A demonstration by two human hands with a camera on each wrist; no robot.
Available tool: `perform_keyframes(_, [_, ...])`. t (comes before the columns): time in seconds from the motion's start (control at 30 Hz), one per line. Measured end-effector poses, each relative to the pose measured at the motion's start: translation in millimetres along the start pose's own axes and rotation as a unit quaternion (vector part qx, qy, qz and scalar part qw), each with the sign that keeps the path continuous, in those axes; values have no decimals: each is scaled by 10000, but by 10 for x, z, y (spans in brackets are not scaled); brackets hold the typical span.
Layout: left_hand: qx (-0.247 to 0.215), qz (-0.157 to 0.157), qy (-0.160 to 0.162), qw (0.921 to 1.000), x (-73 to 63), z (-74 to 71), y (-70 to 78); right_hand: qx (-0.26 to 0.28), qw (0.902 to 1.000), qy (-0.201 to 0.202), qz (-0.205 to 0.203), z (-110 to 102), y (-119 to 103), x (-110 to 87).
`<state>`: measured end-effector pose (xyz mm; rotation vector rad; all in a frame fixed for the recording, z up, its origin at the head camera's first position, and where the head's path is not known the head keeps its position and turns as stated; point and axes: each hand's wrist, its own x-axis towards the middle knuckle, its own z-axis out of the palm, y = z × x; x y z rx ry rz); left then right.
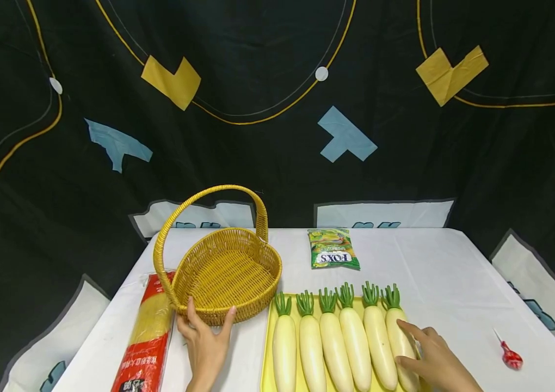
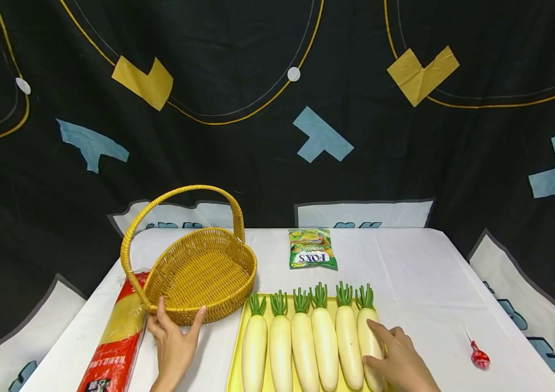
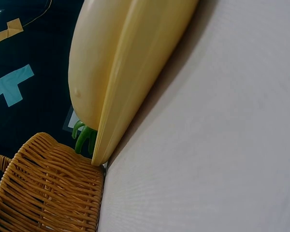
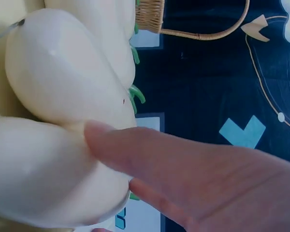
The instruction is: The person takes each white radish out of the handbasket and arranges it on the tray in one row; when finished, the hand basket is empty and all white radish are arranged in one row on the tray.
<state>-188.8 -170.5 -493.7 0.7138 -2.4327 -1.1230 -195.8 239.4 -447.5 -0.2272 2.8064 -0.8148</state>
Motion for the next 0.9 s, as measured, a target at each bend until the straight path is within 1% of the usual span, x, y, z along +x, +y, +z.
perform_keyframes(0.07, [21, 6, -28, 10000, -1, 4, 5, -85, 9999, 126, 32, 1, -12, 2])
perform_keyframes(0.1, [27, 8, -48, 10000, -3, 3, 10, -105, 9995, 283, -30, 6, -21, -1])
perform_keyframes(0.17, [44, 3, -110, 9999, -5, -6, 25, -30, 9971, 723, -229, 27, -52, -6])
perform_keyframes(0.2, [39, 3, -154, 9999, -6, -14, 39, 41, 9948, 957, -341, 36, -74, -13])
perform_keyframes(0.27, [44, -19, -266, 9996, -8, -35, 70, 149, 9869, 1483, -620, 58, -127, -16])
perform_keyframes(0.33, [207, -48, -494, 9986, -6, -94, 119, 226, 9804, 1781, -812, 69, -197, -13])
perform_keyframes(0.37, [393, -34, -647, 9971, -3, -144, 151, 239, 9774, 1886, -923, 71, -237, -8])
perform_keyframes(0.43, [913, 64, -1037, 9904, 5, -280, 249, 205, 9727, 2019, -1121, 68, -318, 9])
perform_keyframes(0.47, [1187, 159, -1244, 9850, 10, -365, 322, 161, 9710, 2057, -1212, 59, -360, 19])
perform_keyframes(0.53, [1692, 417, -1652, 9707, 14, -554, 515, 119, 9654, 2163, -1454, 28, -446, 42])
perform_keyframes(0.57, [1878, 594, -1795, 9638, 16, -649, 629, 108, 9622, 2213, -1581, 7, -494, 60])
perform_keyframes(0.6, [1946, 794, -1883, 9594, 19, -731, 753, 100, 9595, 2246, -1699, -17, -544, 84])
perform_keyframes(0.63, [1917, 1011, -1916, 9573, 21, -797, 881, 70, 9559, 2307, -1816, -45, -595, 113])
perform_keyframes(0.7, [1730, 1513, -1866, 9552, 27, -889, 1143, 20, 9497, 2395, -2019, -114, -716, 181])
perform_keyframes(0.73, [1572, 1798, -1748, 9552, 35, -904, 1271, -48, 9473, 2433, -2082, -153, -779, 225])
perform_keyframes(0.77, [1345, 2101, -1565, 9557, 50, -895, 1397, -132, 9453, 2460, -2138, -192, -842, 275])
perform_keyframes(0.8, [1071, 2411, -1324, 9554, 70, -867, 1520, -226, 9433, 2494, -2179, -234, -908, 331])
perform_keyframes(0.83, [779, 2714, -1063, 9534, 97, -820, 1644, -337, 9418, 2523, -2196, -275, -972, 393])
perform_keyframes(0.87, [510, 3026, -753, 9488, 131, -756, 1763, -428, 9413, 2522, -2204, -314, -1033, 463])
perform_keyframes(0.9, [253, 3325, -426, 9418, 170, -675, 1876, -512, 9407, 2522, -2212, -348, -1090, 541])
